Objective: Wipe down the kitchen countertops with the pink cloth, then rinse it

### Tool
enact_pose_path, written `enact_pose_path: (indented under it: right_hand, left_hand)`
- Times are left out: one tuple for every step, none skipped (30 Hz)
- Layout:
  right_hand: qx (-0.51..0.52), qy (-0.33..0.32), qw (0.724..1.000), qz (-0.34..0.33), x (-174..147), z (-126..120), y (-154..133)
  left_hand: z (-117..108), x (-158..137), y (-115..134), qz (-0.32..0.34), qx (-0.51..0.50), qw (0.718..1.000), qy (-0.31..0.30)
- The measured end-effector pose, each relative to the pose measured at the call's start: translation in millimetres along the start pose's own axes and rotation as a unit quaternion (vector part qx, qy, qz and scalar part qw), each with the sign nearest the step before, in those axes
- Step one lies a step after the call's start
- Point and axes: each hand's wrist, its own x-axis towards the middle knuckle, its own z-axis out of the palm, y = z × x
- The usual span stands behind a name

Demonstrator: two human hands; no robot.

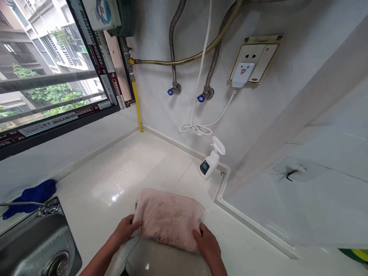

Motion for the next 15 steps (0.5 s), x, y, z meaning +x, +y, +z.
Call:
enact_pose_path:
  right_hand:
    - [0.023, 0.01, 1.0, -0.009, -1.0, -0.3, 0.6]
    - [0.05, 0.016, 0.999, -0.013, -2.2, -0.9, 0.6]
    - [0.074, 0.02, 0.997, -0.014, -3.6, -1.7, 0.5]
    - [0.096, 0.021, 0.995, -0.013, -5.0, -2.5, 0.6]
    - [0.116, 0.018, 0.993, -0.013, -6.4, -3.2, 1.0]
    - [0.134, 0.014, 0.991, -0.012, -7.5, -3.5, 1.9]
    - [0.15, 0.012, 0.989, -0.01, -8.2, -3.3, 3.0]
    - [0.163, 0.013, 0.987, -0.005, -8.6, -2.5, 4.2]
    - [0.176, 0.014, 0.984, 0.002, -8.5, -1.2, 5.3]
    - [0.191, 0.012, 0.981, 0.01, -8.1, 0.7, 6.2]
    - [0.208, 0.012, 0.978, 0.018, -7.4, 3.0, 6.7]
    - [0.226, 0.009, 0.974, 0.026, -6.6, 5.5, 7.0]
    - [0.244, 0.002, 0.969, 0.032, -5.7, 8.0, 7.0]
    - [0.258, -0.008, 0.966, 0.034, -5.0, 10.2, 6.7]
    - [0.266, -0.016, 0.963, 0.034, -4.4, 12.1, 6.4]
  left_hand:
    - [1.9, -0.4, 0.1, -0.006, -0.025, 1.0, -0.005]
    - [2.9, -0.7, 0.7, -0.01, -0.05, 0.999, -0.006]
    - [3.3, -0.9, 1.8, -0.011, -0.074, 0.997, -0.006]
    - [3.1, -1.2, 3.3, -0.01, -0.097, 0.995, -0.005]
    - [2.4, -1.8, 5.1, -0.009, -0.121, 0.993, -0.005]
    - [1.6, -2.7, 7.2, -0.009, -0.145, 0.989, -0.007]
    - [0.8, -4.0, 9.5, -0.01, -0.171, 0.985, -0.011]
    - [0.1, -5.5, 12.1, -0.011, -0.198, 0.98, -0.018]
    - [-0.5, -7.2, 14.9, -0.012, -0.225, 0.974, -0.025]
    - [-1.0, -8.9, 17.8, -0.014, -0.25, 0.968, -0.032]
    - [-1.6, -10.5, 20.7, -0.015, -0.272, 0.962, -0.037]
    - [-2.4, -11.9, 23.8, -0.016, -0.29, 0.956, -0.04]
    - [-3.5, -13.0, 26.8, -0.015, -0.303, 0.952, -0.041]
    - [-5.0, -13.8, 29.8, -0.014, -0.309, 0.95, -0.04]
    - [-7.1, -14.4, 32.9, -0.011, -0.313, 0.949, -0.038]
